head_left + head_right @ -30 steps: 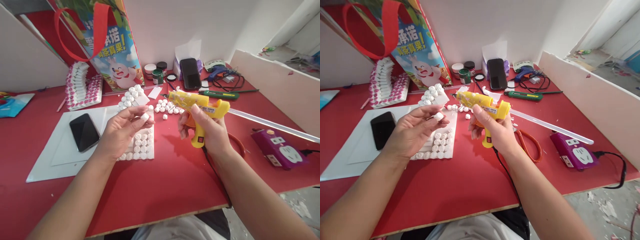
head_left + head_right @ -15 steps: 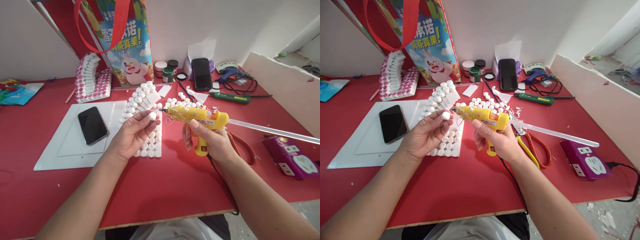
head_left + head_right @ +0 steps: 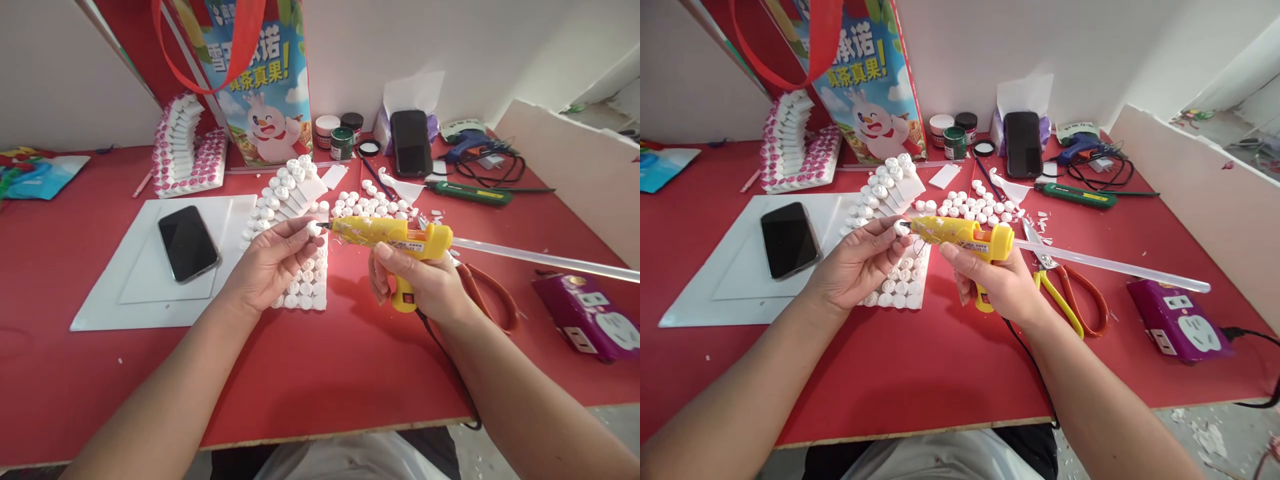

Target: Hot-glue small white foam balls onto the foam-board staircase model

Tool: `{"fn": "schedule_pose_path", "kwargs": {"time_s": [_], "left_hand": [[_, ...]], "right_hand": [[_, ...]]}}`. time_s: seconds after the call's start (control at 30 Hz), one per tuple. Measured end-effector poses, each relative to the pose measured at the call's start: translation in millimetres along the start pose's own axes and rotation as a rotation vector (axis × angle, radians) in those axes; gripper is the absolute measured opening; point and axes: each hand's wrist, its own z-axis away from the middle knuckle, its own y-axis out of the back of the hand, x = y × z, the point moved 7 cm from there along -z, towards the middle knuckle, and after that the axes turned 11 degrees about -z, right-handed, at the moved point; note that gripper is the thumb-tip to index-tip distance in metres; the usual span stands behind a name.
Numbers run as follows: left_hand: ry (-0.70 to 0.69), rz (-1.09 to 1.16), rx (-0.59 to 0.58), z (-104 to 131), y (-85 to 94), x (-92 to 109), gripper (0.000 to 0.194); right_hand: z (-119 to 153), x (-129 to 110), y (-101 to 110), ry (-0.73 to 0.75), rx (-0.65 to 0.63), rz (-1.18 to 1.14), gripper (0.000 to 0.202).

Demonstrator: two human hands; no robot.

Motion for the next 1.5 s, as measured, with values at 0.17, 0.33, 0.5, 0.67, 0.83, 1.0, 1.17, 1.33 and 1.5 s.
{"fn": "schedule_pose_path", "kwargs": {"time_s": [0.17,0.33,0.5,0.67,0.83,1.0,1.17,1.33,1.5], "left_hand": [[0.018,0.014,0.001,1.1,-2.0,-0.5,0.016],[0.010,0.005,-0.017,1.4,-2.7,-0.2,0.016],[-0.008,-0.031,-0.013,1.2,-1.7,-0.1,0.015],[-0.003,0.005,-0.033,1.9,-3.3,-0.2,0.016],[-0.007,-0.003,-0.010,1.6,-0.7,-0.1,0.018],[-0.016,-0.018,0.011,0.1,1.8,0.1,0.017],[-0.022,-0.027,0.015,-0.6,1.3,0.6,0.017],[-0.035,-0.003,0.007,1.6,-1.5,3.0,0.017],[-0.050,-0.033,0.011,2.7,-1.8,4.7,0.017]], "right_hand": [[-0.3,1.2,-0.2,-0.009,0.007,0.001,0.054],[-0.2,1.3,-0.3,-0.002,0.005,0.010,0.055],[0.1,1.8,0.7,-0.009,0.010,-0.007,0.054],[-0.2,1.9,2.0,0.003,0.035,-0.002,0.057],[-0.3,2.3,2.4,0.002,0.035,-0.016,0.055],[0.2,2.8,2.7,0.009,0.027,-0.019,0.052],[-0.6,2.1,0.1,0.017,0.019,-0.018,0.052],[-1.3,-1.6,-3.9,0.034,0.007,-0.013,0.055],[-0.3,-0.1,-1.9,0.020,0.014,-0.010,0.052]]}}
